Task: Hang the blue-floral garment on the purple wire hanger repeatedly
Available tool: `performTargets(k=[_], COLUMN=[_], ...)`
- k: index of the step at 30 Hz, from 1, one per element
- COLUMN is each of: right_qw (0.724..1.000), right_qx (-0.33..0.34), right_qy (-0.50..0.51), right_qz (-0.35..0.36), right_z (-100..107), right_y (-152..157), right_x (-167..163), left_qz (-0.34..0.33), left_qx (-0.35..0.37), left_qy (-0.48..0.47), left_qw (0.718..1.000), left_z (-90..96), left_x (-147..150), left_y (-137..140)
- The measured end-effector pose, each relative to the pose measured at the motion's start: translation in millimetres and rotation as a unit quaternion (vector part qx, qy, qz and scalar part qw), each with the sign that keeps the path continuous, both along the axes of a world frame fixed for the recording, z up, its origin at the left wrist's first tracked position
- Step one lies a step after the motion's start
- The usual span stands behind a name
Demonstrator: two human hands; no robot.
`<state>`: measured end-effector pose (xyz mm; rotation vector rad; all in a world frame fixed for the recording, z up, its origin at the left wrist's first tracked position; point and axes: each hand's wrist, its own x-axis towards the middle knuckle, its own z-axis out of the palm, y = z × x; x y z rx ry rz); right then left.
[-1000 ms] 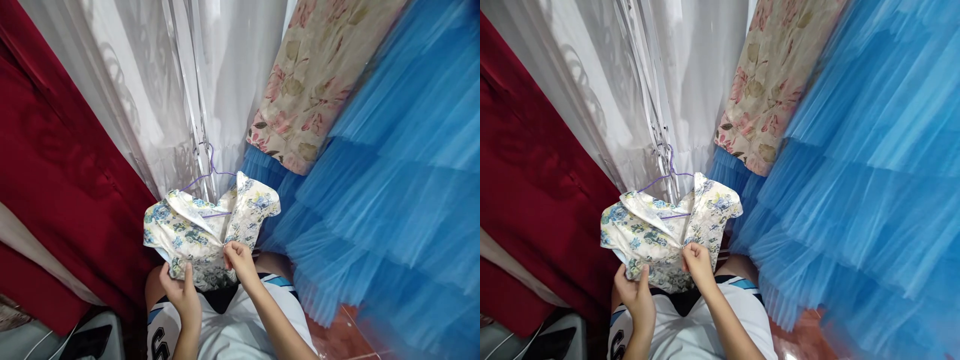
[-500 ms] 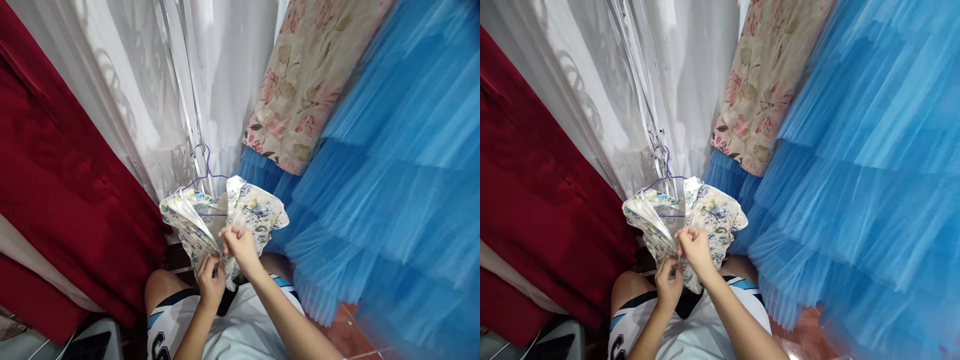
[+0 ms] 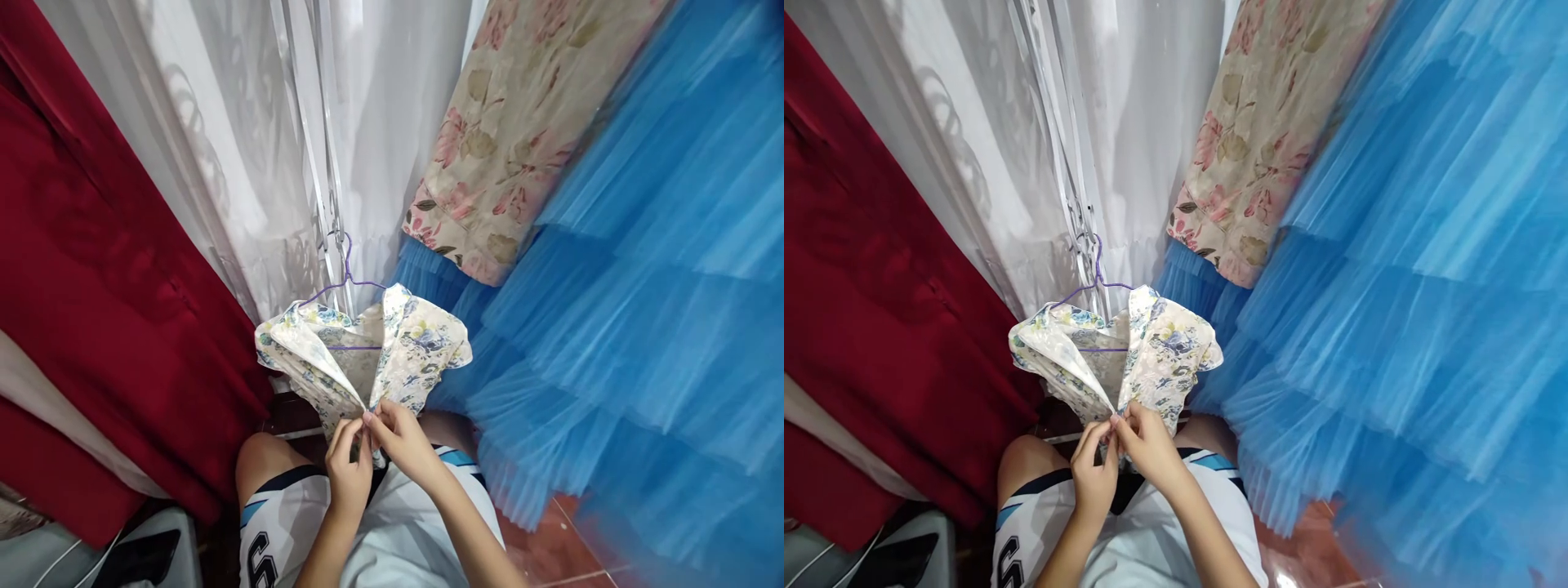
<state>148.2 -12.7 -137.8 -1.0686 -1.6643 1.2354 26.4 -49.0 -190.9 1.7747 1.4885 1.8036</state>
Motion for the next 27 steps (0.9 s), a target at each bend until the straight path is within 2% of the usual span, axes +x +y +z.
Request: performTargets(k=[3, 5, 10, 13, 15, 17, 21, 24, 27], right_qw=[0.999, 0.999, 0.997, 0.989, 0.982, 0.972, 0.946, 0.937, 0.936], right_qx=[0.030, 0.018, -0.072, -0.124, -0.134, -0.123, -0.063, -0.017, 0.023], right_qy=[-0.037, -0.043, 0.012, 0.083, 0.136, 0.199, 0.303, 0.328, 0.327], right_qz=[0.002, 0.004, -0.007, 0.010, 0.007, -0.025, -0.096, -0.118, -0.126], right_z=[3, 5, -1, 5, 16, 32, 74, 105, 130], right_y=[1, 2, -2, -1, 6, 19, 58, 81, 90], right_x=[-3, -4, 1, 1, -3, -11, -32, -41, -38], left_qz=[0.002, 0.010, -0.014, -0.017, -0.015, -0.016, -0.049, -0.069, -0.103], left_qx=[0.001, 0.002, 0.000, 0.004, 0.003, 0.002, -0.010, -0.027, -0.050], left_qy=[0.002, 0.000, 0.013, 0.023, 0.028, 0.034, 0.050, 0.074, 0.108], left_qw=[1.000, 1.000, 1.000, 1.000, 0.999, 0.999, 0.997, 0.995, 0.987], left_z=[2.0, 1.8, -2.9, -4.9, -6.4, -9.0, -16.1, -20.8, -23.3], left_x=[-2, -4, -4, -5, -5, -4, 0, 5, 8], left_y=[0, 0, -1, -2, -1, 2, 15, 23, 22])
